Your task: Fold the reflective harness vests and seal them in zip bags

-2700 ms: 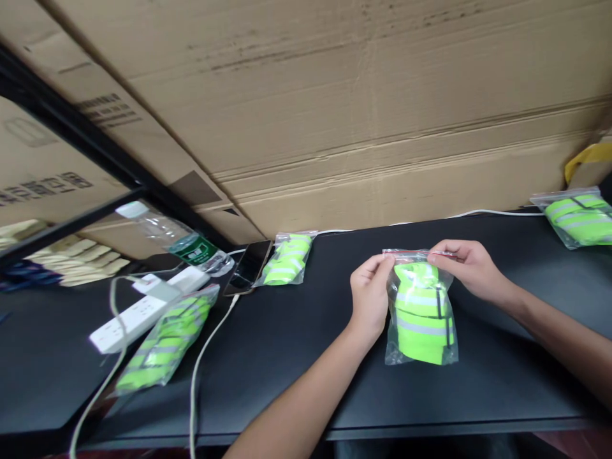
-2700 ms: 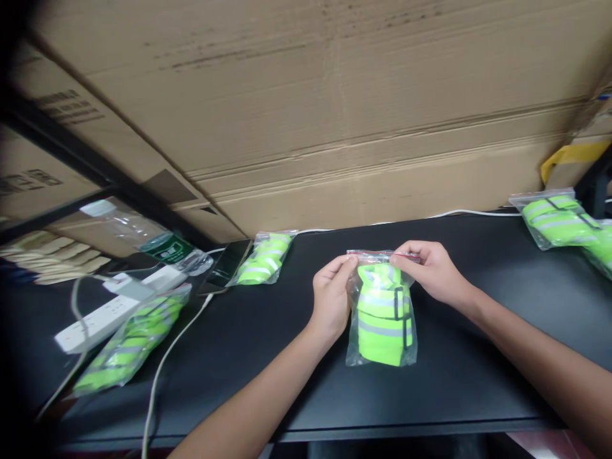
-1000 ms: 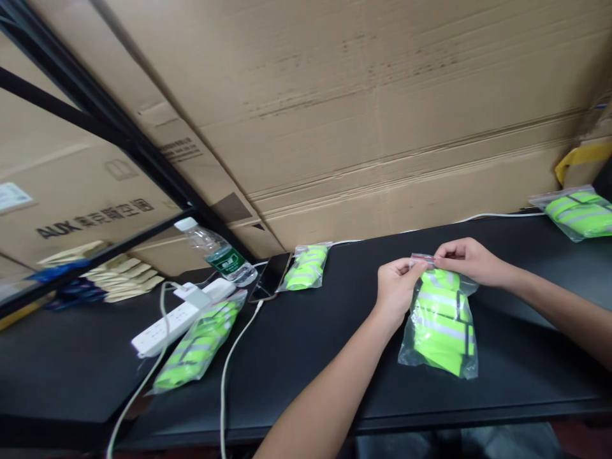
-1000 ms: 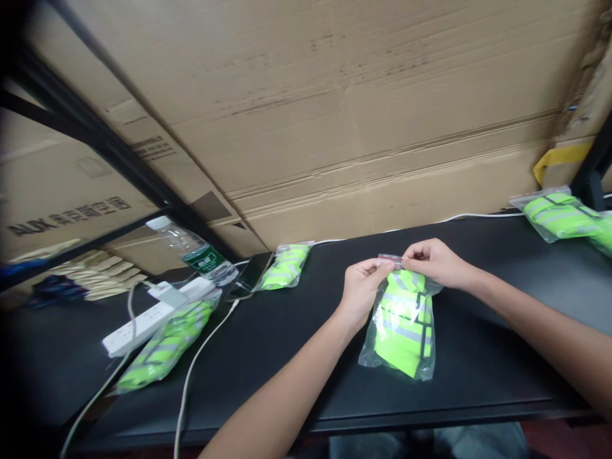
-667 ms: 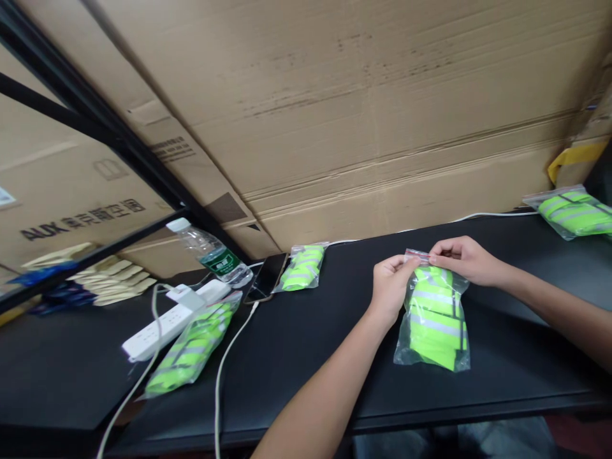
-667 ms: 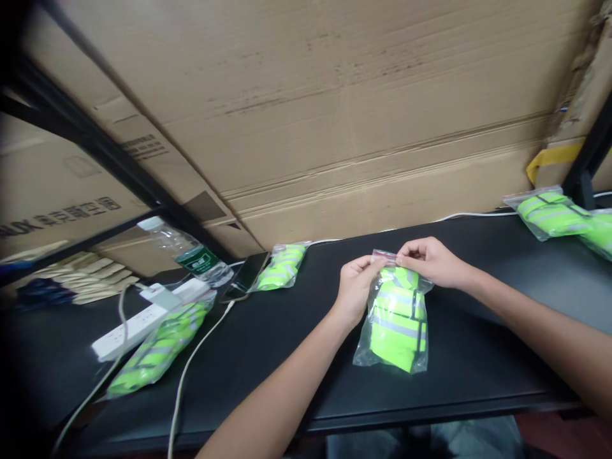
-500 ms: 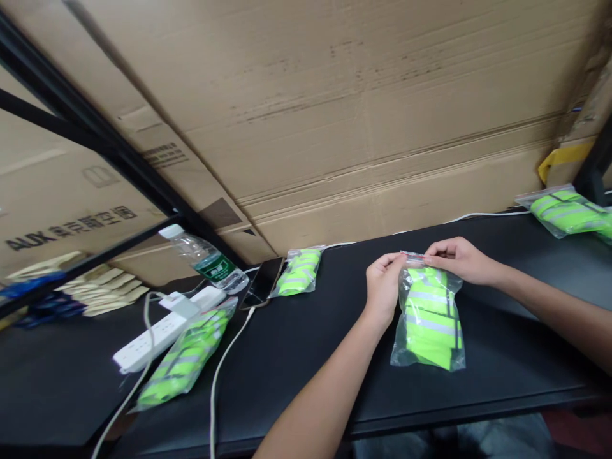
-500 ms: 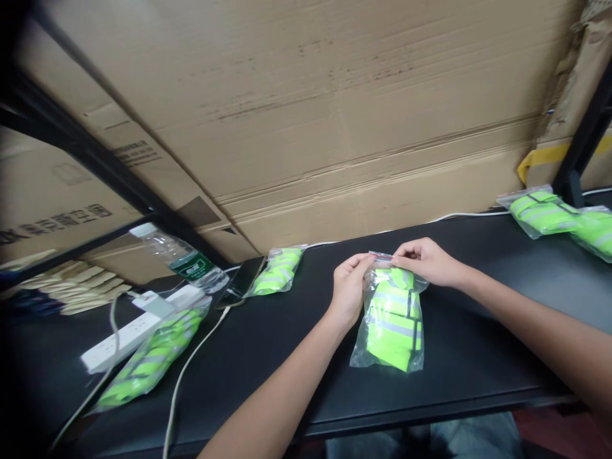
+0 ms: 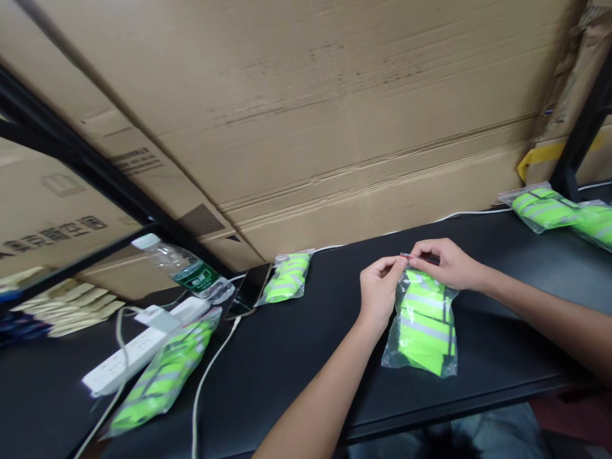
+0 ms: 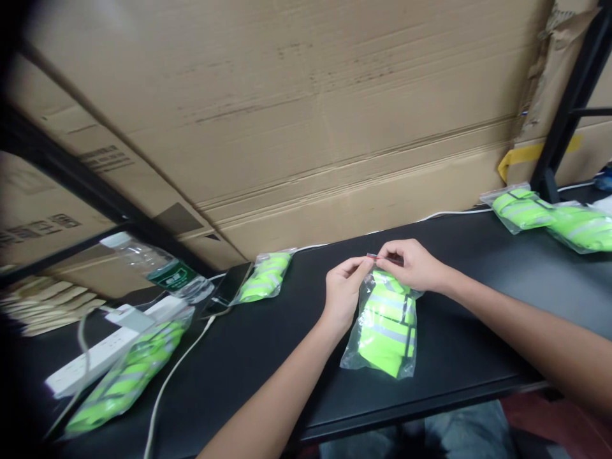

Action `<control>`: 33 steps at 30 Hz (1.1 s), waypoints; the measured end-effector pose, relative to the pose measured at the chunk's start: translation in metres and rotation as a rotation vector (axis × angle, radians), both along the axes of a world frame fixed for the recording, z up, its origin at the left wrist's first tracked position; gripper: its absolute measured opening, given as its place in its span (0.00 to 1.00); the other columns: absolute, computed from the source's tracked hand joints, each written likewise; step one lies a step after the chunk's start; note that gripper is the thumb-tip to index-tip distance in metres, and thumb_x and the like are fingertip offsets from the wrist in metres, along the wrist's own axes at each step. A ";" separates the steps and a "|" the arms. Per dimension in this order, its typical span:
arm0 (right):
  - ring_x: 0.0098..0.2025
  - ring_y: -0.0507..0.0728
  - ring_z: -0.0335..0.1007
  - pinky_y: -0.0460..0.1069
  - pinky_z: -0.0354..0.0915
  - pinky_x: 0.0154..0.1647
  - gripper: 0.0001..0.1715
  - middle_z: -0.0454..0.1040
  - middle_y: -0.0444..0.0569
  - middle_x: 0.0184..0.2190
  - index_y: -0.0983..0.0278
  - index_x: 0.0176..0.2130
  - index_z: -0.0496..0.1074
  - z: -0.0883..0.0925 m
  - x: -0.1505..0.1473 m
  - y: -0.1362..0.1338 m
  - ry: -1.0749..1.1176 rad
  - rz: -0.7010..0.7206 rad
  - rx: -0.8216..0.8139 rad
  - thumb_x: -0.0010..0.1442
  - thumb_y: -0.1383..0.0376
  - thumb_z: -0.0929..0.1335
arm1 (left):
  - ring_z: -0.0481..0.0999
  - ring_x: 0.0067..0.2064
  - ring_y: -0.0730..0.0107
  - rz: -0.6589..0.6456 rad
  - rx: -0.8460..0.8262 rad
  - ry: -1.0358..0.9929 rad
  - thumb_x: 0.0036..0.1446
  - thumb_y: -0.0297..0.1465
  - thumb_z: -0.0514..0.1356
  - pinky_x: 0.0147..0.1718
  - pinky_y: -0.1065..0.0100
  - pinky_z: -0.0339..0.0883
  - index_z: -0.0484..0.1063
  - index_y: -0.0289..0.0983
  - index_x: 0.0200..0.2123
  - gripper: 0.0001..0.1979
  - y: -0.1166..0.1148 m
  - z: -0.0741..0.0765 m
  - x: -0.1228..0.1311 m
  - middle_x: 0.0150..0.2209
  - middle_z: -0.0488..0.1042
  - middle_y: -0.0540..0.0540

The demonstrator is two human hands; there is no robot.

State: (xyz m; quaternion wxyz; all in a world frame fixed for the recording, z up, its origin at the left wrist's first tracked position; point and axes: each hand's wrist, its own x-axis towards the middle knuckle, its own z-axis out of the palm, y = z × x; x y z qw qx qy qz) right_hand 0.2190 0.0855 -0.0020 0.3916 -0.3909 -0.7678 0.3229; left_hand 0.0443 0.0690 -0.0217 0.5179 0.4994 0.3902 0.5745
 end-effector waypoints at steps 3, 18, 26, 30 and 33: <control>0.29 0.52 0.65 0.48 0.61 0.31 0.15 0.73 0.46 0.27 0.64 0.31 0.75 0.001 0.000 -0.001 -0.014 0.003 0.016 0.61 0.55 0.69 | 0.74 0.28 0.71 -0.025 0.004 0.016 0.50 0.36 0.71 0.32 0.68 0.67 0.81 0.36 0.30 0.09 0.000 0.001 0.000 0.28 0.79 0.46; 0.22 0.49 0.44 0.48 0.44 0.23 0.36 0.50 0.38 0.16 0.61 0.17 0.54 0.003 0.013 0.012 -0.270 -0.045 0.122 0.62 0.41 0.65 | 0.67 0.24 0.75 -0.043 0.005 0.028 0.51 0.43 0.69 0.27 0.71 0.61 0.78 0.36 0.28 0.15 0.005 0.004 -0.004 0.24 0.73 0.50; 0.22 0.49 0.52 0.48 0.50 0.26 0.32 0.58 0.41 0.18 0.61 0.21 0.59 -0.011 0.004 0.000 -0.261 -0.034 0.210 0.69 0.45 0.59 | 0.67 0.25 0.74 -0.150 -0.028 0.064 0.50 0.45 0.70 0.26 0.71 0.59 0.79 0.34 0.26 0.18 0.000 0.007 -0.004 0.24 0.73 0.48; 0.19 0.50 0.49 0.49 0.49 0.25 0.36 0.54 0.41 0.15 0.60 0.19 0.53 -0.015 0.001 -0.001 -0.235 -0.084 0.190 0.71 0.45 0.51 | 0.66 0.24 0.74 -0.098 -0.010 0.071 0.50 0.47 0.69 0.25 0.71 0.58 0.78 0.34 0.24 0.20 -0.003 0.008 -0.004 0.23 0.72 0.49; 0.19 0.50 0.46 0.50 0.46 0.24 0.38 0.52 0.41 0.14 0.60 0.18 0.50 -0.015 -0.004 -0.002 -0.214 -0.153 0.189 0.69 0.41 0.53 | 0.67 0.25 0.73 -0.066 -0.013 0.069 0.49 0.47 0.70 0.26 0.71 0.59 0.78 0.35 0.24 0.19 -0.004 0.008 -0.006 0.23 0.73 0.49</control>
